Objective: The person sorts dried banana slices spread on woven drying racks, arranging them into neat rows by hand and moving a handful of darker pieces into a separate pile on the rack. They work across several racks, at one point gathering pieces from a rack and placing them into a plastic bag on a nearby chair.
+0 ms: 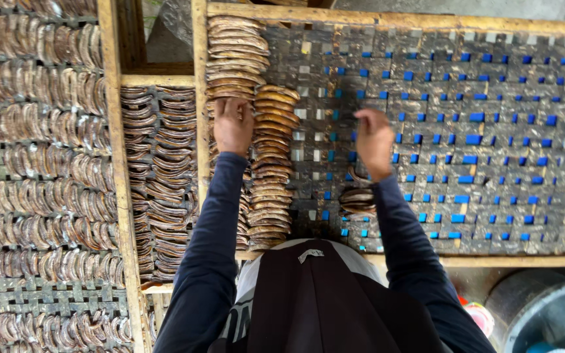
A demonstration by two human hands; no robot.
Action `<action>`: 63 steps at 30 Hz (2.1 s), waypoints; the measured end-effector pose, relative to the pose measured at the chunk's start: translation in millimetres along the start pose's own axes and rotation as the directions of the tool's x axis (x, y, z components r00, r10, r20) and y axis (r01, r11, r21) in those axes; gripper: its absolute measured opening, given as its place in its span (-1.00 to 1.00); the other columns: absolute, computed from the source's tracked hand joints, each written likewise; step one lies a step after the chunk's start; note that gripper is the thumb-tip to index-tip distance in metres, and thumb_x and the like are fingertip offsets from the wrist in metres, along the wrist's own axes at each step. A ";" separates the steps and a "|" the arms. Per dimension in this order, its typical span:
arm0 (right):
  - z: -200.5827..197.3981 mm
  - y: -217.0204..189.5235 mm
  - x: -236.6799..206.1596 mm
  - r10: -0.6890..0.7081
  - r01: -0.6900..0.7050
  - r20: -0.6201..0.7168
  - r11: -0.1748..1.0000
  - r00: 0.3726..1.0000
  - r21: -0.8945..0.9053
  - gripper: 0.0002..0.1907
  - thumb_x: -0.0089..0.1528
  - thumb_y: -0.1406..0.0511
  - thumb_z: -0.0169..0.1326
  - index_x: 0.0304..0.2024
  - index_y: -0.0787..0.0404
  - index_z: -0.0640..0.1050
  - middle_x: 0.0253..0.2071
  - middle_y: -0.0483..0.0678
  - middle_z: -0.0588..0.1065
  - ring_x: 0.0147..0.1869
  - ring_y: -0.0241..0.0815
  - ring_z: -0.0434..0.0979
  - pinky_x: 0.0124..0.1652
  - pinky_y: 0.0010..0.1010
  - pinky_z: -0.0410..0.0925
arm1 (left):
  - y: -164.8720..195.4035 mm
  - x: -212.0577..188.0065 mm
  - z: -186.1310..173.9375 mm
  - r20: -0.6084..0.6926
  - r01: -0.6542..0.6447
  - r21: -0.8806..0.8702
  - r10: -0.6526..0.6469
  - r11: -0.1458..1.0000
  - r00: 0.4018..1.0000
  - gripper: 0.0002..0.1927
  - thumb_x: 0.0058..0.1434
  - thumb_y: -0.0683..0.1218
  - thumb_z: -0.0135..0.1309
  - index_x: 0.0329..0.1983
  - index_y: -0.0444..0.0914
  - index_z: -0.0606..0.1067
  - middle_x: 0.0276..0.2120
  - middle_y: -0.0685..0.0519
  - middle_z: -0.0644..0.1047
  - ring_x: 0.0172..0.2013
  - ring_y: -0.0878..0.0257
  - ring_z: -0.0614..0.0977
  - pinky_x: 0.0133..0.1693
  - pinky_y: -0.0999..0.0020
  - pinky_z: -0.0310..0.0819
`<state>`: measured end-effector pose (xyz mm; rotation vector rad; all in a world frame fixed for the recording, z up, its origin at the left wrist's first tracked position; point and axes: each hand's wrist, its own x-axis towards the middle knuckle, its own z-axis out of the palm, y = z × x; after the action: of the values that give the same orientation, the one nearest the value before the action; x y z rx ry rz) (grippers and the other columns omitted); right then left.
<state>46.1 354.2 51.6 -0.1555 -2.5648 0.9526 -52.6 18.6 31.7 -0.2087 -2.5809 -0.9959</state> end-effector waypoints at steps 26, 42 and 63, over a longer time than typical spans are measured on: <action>-80.6 -22.4 -74.8 -0.001 -0.125 0.589 0.977 0.808 0.173 -0.79 0.24 0.39 0.24 -0.18 0.23 0.44 -0.23 -0.01 0.44 -0.19 -0.14 0.51 -0.19 -0.27 0.42 | 112.3 -149.8 9.3 0.674 0.269 -0.348 0.040 0.898 0.737 -0.73 0.42 0.05 0.06 0.06 -0.16 0.52 -0.04 -0.05 0.47 -0.17 0.02 0.63 -0.12 0.12 0.61; 25.3 -59.9 6.7 0.183 -0.629 0.624 0.447 0.760 0.636 -0.86 0.35 0.43 0.09 -0.07 0.25 0.42 -0.16 -0.03 0.55 -0.11 -0.22 0.67 -0.16 -0.40 0.60 | 68.8 -87.9 29.9 0.725 0.769 -0.611 -0.258 0.186 0.639 -0.78 0.35 -0.11 0.13 -0.03 -0.30 0.43 -0.21 0.04 0.61 -0.27 0.32 0.69 -0.22 0.38 0.65; 125.0 -66.6 65.7 -0.088 0.083 0.048 0.992 0.995 0.095 -0.87 0.28 0.44 0.18 -0.14 0.18 0.64 -0.23 0.07 0.49 -0.20 0.06 0.53 -0.23 -0.07 0.40 | 25.9 44.0 51.4 0.084 0.145 -0.162 -0.133 0.976 0.988 -0.78 0.17 -0.19 0.29 -0.14 -0.29 0.58 -0.09 -0.14 0.45 -0.18 -0.10 0.59 -0.15 0.09 0.54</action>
<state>-62.1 243.7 30.2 0.0057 -2.5455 1.0542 -100.8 72.6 29.6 -0.1104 -2.6070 -1.2801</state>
